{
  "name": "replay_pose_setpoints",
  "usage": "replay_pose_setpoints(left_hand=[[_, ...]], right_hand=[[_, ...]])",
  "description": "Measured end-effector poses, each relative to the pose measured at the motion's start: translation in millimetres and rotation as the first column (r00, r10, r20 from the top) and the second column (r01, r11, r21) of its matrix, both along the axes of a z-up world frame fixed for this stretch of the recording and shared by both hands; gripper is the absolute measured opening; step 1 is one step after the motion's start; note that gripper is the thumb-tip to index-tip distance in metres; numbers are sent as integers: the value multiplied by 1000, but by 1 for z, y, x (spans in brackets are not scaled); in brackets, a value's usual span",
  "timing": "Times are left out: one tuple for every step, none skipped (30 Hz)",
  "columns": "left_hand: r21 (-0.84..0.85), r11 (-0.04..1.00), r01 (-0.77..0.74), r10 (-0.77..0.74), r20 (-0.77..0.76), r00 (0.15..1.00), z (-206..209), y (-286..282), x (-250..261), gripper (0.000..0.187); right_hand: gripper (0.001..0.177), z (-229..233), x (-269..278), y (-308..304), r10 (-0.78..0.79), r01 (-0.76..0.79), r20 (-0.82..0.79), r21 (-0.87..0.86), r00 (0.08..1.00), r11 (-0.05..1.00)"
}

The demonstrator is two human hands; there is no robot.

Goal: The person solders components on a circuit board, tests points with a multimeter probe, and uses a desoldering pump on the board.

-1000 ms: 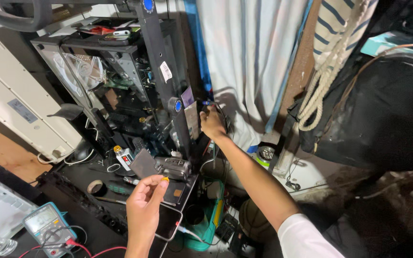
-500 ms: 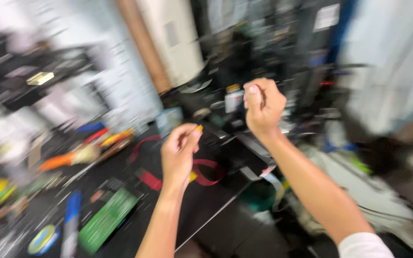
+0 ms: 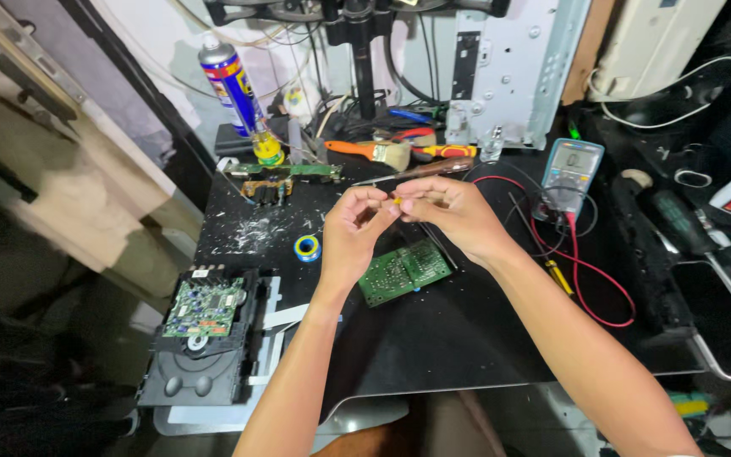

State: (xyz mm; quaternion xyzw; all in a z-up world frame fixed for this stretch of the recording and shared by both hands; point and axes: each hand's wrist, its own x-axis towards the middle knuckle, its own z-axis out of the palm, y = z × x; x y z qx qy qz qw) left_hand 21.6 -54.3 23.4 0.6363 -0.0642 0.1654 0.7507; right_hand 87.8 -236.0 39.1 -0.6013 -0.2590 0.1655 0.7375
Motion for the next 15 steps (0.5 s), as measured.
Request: replay_pose_setpoints(left_hand=[[2, 1000, -7, 7, -5, 1000, -3, 9, -1, 19], [46, 999, -19, 20, -21, 1000, -6, 16, -3, 20], [87, 996, -26, 29, -36, 999, -10, 22, -3, 22], [86, 996, -27, 31, -40, 999, -13, 27, -2, 22], [100, 995, -29, 34, -46, 998, -16, 31, -1, 21], [114, 993, -31, 37, -52, 998, -20, 34, 0, 20], [107, 994, -37, 43, -60, 997, -24, 35, 1, 20], [59, 997, -41, 45, -56, 997, -27, 35, 2, 21], [14, 999, -44, 45, -47, 998, -29, 36, 4, 22], [11, 999, -48, 49, -50, 998, -30, 35, 5, 22], [-16, 998, -67, 66, -48, 997, -31, 34, 5, 23], [-42, 995, -85, 83, -47, 995, -31, 33, 5, 23], [-45, 995, -88, 86, -56, 995, -32, 33, 3, 23], [-32, 994, -101, 99, -66, 993, -32, 33, 2, 24], [-20, 994, -111, 110, -70, 992, -32, 32, 2, 25]], right_hand=[[31, -6, 1, 10, 7, -7, -5, 2, 1000, 1000], [27, -12, 1, 19, -2, 2, 9, -25, 1000, 1000], [23, -16, 1, 25, -15, 16, 26, -55, 1000, 998], [23, -19, 2, 29, -13, 14, 21, -56, 1000, 998], [23, -21, 3, 32, -46, 45, -48, -22, 998, 999], [23, -23, 4, 35, -78, 80, -117, 9, 990, 997], [23, -23, 6, 35, -72, 73, -125, 1, 990, 997], [25, -23, 8, 34, -120, 120, -165, -8, 979, 993], [28, -22, 11, 34, -169, 170, -200, -16, 965, 985], [28, -22, 10, 34, -166, 166, -202, -19, 965, 986], [34, -23, 10, 34, -199, 201, -251, -20, 947, 979], [40, -24, 9, 35, -231, 236, -299, -23, 926, 972], [40, -26, 7, 35, -230, 233, -306, -28, 924, 972], [33, -28, 6, 35, -164, 166, -224, -14, 961, 986], [28, -29, 6, 35, -98, 98, -135, -6, 986, 995]])
